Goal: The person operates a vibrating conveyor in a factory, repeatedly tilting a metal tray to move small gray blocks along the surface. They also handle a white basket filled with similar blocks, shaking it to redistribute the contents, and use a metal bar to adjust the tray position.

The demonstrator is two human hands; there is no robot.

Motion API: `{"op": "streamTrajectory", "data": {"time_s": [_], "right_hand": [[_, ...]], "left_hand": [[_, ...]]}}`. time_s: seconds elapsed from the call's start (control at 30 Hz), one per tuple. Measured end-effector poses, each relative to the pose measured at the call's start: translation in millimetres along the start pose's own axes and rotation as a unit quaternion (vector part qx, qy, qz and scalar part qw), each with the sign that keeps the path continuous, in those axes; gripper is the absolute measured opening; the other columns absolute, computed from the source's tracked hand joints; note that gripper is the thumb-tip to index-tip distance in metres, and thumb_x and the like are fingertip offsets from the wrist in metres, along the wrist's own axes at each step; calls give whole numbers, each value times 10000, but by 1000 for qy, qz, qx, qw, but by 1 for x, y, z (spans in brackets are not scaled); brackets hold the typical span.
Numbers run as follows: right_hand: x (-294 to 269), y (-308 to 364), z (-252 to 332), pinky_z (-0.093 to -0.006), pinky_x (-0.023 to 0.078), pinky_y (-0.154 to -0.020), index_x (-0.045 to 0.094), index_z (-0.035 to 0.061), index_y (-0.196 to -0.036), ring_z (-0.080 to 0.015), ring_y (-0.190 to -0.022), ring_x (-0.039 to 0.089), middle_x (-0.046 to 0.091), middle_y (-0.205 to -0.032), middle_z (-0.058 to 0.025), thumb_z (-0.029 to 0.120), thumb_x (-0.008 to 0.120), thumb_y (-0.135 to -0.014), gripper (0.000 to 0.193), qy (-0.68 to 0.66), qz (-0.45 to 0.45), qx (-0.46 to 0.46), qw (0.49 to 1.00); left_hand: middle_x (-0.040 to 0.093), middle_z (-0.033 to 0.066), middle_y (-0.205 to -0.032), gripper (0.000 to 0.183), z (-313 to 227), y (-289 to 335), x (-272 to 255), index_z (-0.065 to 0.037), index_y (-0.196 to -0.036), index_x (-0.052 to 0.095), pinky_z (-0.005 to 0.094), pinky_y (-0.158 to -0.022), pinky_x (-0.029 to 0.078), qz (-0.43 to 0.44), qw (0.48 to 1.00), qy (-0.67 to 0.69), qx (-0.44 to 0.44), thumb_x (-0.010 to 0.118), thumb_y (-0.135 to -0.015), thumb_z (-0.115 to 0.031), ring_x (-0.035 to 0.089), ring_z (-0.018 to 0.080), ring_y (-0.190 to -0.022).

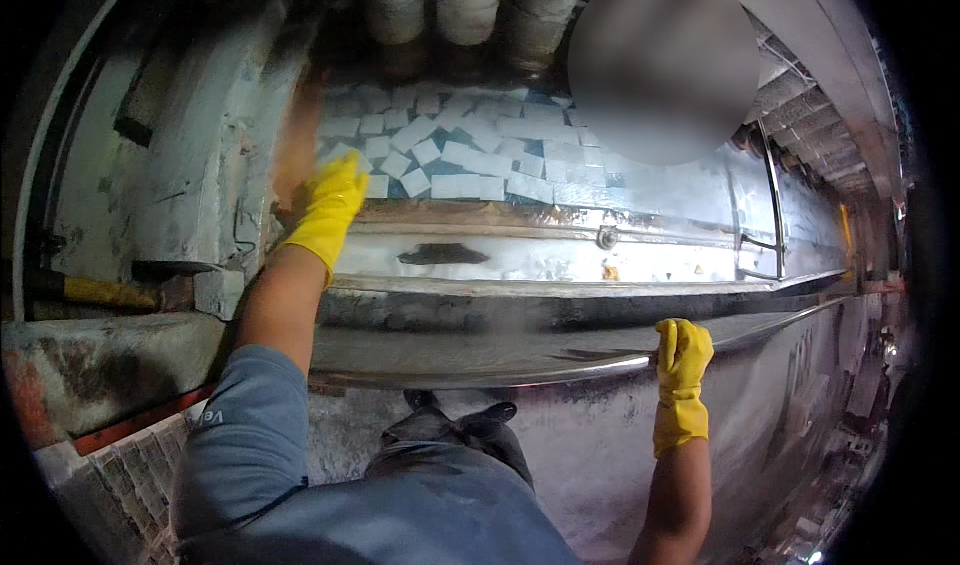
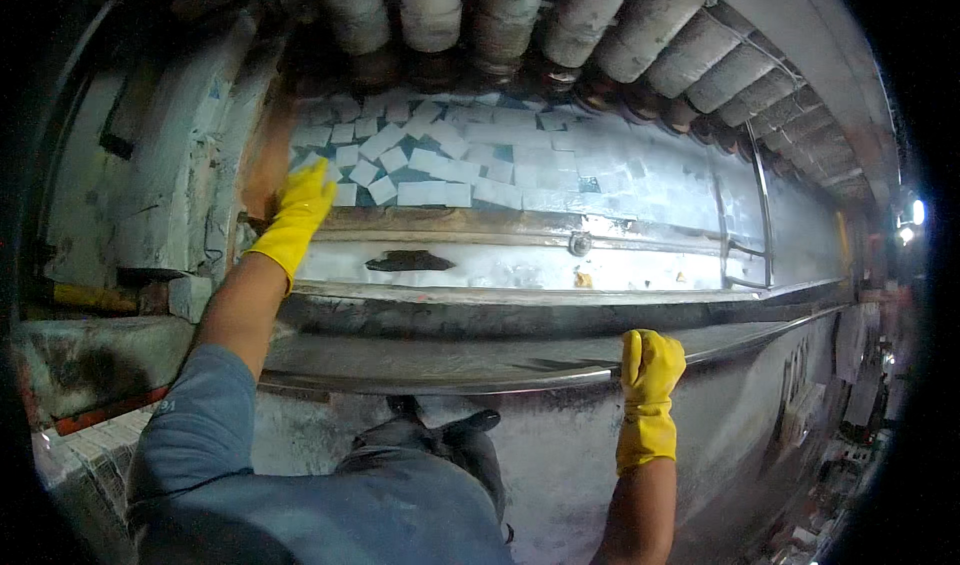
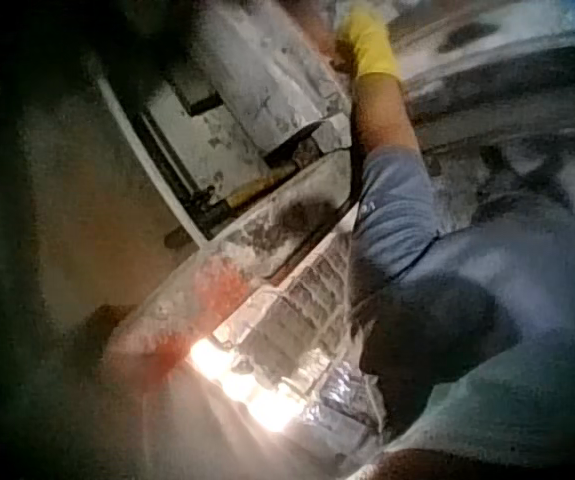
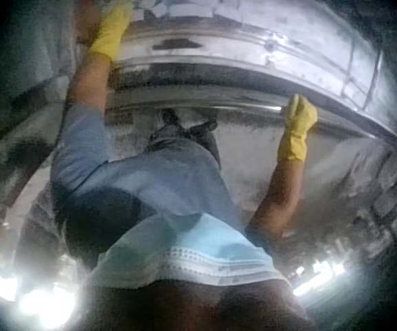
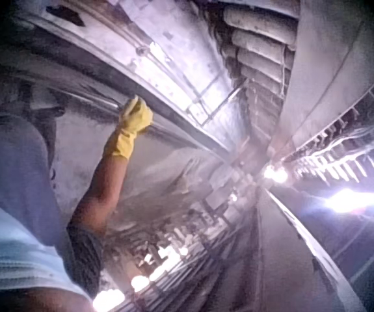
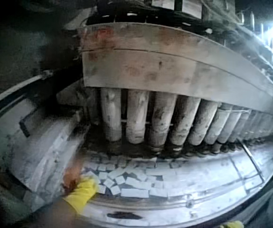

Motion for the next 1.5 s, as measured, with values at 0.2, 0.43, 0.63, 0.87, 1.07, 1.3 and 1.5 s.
{"op": "streamTrajectory", "data": {"time_s": [0.2,0.43,0.63,0.87,1.07,1.3,1.5], "right_hand": [[2,5,-2,-458,489,-672,725,105,-798,-358,-697,635,703,-766,-110,276,642,-980,264,0,5,-7,1000],[1,2,1,-470,478,-670,712,97,-786,-358,-686,620,669,-733,-117,253,640,-983,261,3,-11,-6,1000],[5,-1,0,-466,470,-652,697,87,-773,-368,-672,612,653,-715,-124,244,655,-974,258,10,-14,-14,1000],[5,-2,-1,-466,463,-639,679,84,-757,-368,-661,604,649,-708,-126,250,663,-966,268,8,-25,-23,999],[7,1,-5,-471,462,-638,677,87,-755,-374,-662,602,647,-708,-131,245,665,-960,260,23,-14,-5,1000],[8,-1,0,-479,452,-632,666,88,-737,-378,-653,595,628,-686,-133,265,671,-955,281,12,-32,-12,999],[8,4,-2,-481,440,-621,610,93,-685,-381,-633,584,603,-644,-134,290,661,-972,352,4,-63,-19,998]], "left_hand": [[450,266,-1531,752,26,11,35,-162,-1564,431,583,-1167,317,-175,967,-166,-83,632,-925,-504,437,490,-1382],[407,283,-1604,885,-20,16,9,-14,-1580,387,601,-1155,364,32,987,-49,-152,640,-928,-556,417,459,-1461],[341,236,-1666,755,25,24,6,-105,-1535,510,507,-1245,278,-25,994,-78,-71,649,-925,-528,291,435,-1547],[409,203,-1641,719,7,7,-17,-118,-1576,470,518,-1218,355,185,963,-86,-176,581,-982,-508,427,423,-1486],[450,181,-1619,665,38,6,-9,-112,-1546,509,518,-1196,389,187,953,-173,-166,592,-984,-458,454,403,-1472],[495,165,-1592,616,54,32,16,-99,-1520,541,521,-1169,423,148,954,-217,-144,611,-984,-394,483,382,-1457],[602,178,-1482,563,-49,93,-76,-110,-1422,641,507,-1112,475,192,961,-161,-114,630,-961,-434,572,387,-1369]]}}
Point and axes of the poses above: each hand's wrist, its own y-axis away from the middle knuckle, its own x-axis out of the palm, z = x × y, the point moved 3 cm from there along -y, towards the middle knuckle
